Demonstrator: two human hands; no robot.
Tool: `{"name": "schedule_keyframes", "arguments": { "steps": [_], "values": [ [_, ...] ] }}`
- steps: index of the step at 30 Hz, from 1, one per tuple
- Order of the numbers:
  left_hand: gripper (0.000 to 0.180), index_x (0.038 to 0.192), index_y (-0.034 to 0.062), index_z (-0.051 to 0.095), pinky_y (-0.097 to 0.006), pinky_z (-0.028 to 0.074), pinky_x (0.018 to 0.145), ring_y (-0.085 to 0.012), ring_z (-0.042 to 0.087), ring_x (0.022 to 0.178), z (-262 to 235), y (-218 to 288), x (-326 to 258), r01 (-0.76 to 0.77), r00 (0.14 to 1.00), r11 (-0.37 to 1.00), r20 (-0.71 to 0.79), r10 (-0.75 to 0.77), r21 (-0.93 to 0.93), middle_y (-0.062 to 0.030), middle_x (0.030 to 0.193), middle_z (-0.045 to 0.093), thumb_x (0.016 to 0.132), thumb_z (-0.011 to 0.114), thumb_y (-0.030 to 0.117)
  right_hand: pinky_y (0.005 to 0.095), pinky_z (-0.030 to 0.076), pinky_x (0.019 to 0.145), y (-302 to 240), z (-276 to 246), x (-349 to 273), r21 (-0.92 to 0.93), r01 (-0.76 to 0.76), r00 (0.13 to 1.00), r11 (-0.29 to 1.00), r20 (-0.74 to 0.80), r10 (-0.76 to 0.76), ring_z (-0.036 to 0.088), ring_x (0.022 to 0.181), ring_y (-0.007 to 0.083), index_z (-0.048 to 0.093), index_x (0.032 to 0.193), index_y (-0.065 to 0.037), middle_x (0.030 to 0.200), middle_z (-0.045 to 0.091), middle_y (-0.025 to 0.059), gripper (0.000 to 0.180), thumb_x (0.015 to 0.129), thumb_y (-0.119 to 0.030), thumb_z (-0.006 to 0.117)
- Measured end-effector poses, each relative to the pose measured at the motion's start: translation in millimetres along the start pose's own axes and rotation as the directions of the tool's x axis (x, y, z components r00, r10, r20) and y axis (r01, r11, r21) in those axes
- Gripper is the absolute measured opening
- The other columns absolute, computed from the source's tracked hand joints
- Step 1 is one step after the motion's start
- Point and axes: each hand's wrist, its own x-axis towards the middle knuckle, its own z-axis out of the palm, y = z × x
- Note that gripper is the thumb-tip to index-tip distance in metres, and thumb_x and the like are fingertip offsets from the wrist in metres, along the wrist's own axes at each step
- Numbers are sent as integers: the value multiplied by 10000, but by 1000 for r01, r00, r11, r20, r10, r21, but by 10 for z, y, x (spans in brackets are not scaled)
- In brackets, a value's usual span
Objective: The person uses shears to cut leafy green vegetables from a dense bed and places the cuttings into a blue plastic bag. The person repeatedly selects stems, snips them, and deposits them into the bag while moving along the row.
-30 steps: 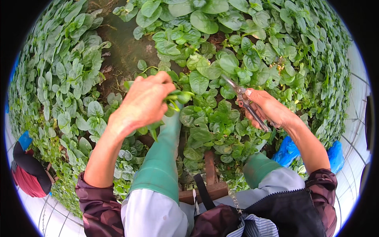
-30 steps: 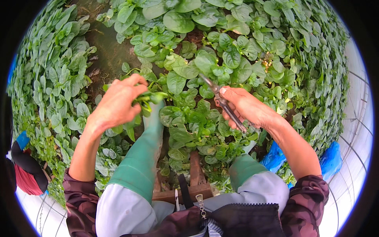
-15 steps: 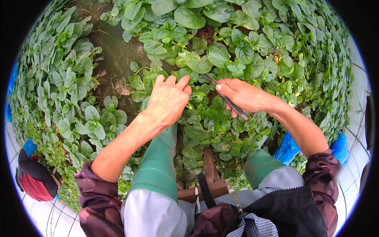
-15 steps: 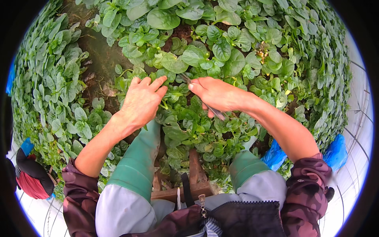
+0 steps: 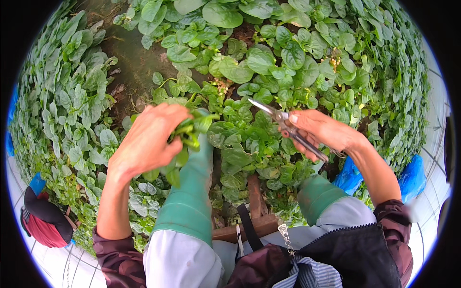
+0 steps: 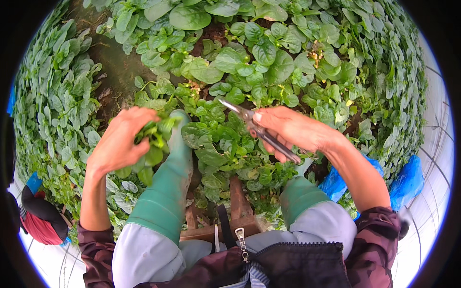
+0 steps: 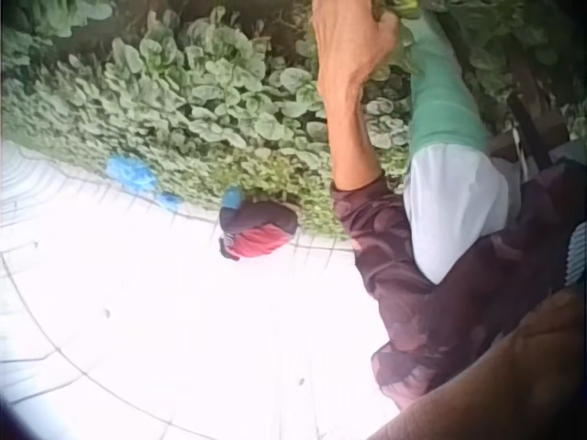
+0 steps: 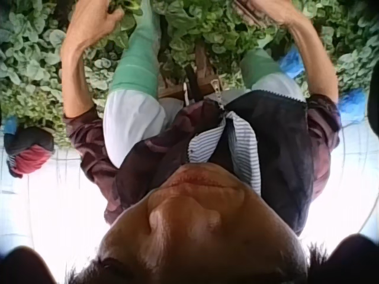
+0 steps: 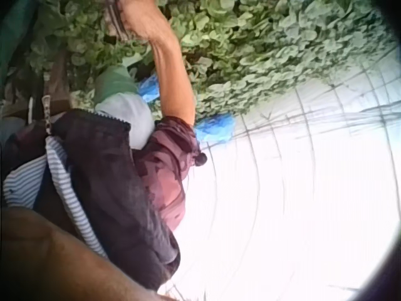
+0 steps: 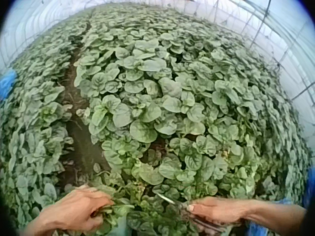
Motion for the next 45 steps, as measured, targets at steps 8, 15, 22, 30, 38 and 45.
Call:
{"name": "schedule_keyframes", "arguments": {
  "steps": [8, 15, 22, 30, 38, 45],
  "values": [
    [629, 1287, 101, 549, -463, 442, 902, -352, 590, 952, 20, 377, 185, -202, 979, 976, 15, 202, 84, -138, 957, 635, 670, 628, 7, 285, 469, 426, 476, 3, -183, 482, 131, 991, 866, -91, -100, 584, 490, 161, 538, 1149, 29, 706, 597, 72, 612, 1006, -558, 440],
    [849, 1510, 122, 354, -468, 451, 889, -342, 595, 922, -120, 738, 1003, -215, 964, 902, -65, 257, 375, -162, 930, 641, 711, 604, -17, 301, 523, 466, 377, -140, -277, 431, 178, 977, 884, -181, -109, 613, 488, 192, 540, 1143, 12, 699, 615, 98, 609, 1000, -571, 437],
    [694, 1389, -11, 424, -453, 451, 844, -316, 599, 940, 97, 790, 1383, -113, 985, 821, -44, 166, 560, -146, 976, 666, 721, 611, -7, 318, 567, 514, 538, -223, -331, 364, 169, 978, 916, -178, -110, 670, 581, 211, 534, 1108, -12, 772, 633, 122, 560, 1011, -549, 406],
    [735, 1403, 22, 421, -446, 431, 773, -301, 590, 896, 279, 680, 1357, -124, 954, 774, -140, 266, 621, -112, 883, 638, 708, 660, 6, 334, 578, 537, 405, -330, -172, 200, 148, 981, 968, -152, -119, 694, 641, 226, 491, 1105, -13, 861, 630, 139, 508, 1047, -487, 318],
    [899, 1515, 36, 288, -433, 432, 752, -291, 587, 856, 175, 703, 1503, -89, 978, 799, -99, 182, 594, -115, 841, 639, 702, 670, 30, 397, 607, 613, 483, -441, 18, 432, 184, 979, 883, -5, -202, 715, 732, 294, 486, 1161, 2, 922, 648, 192, 542, 1044, -497, 310],
    [512, 1214, -19, 589, -415, 443, 779, -269, 604, 880, 220, 808, 1477, -66, 983, 762, -90, 161, 644, -115, 917, 668, 715, 680, 55, 382, 601, 588, 480, -430, -50, 388, 177, 984, 904, -42, -175, 714, 716, 272, 502, 1140, -3, 890, 646, 169, 546, 1041, -508, 322]
  ]
}}
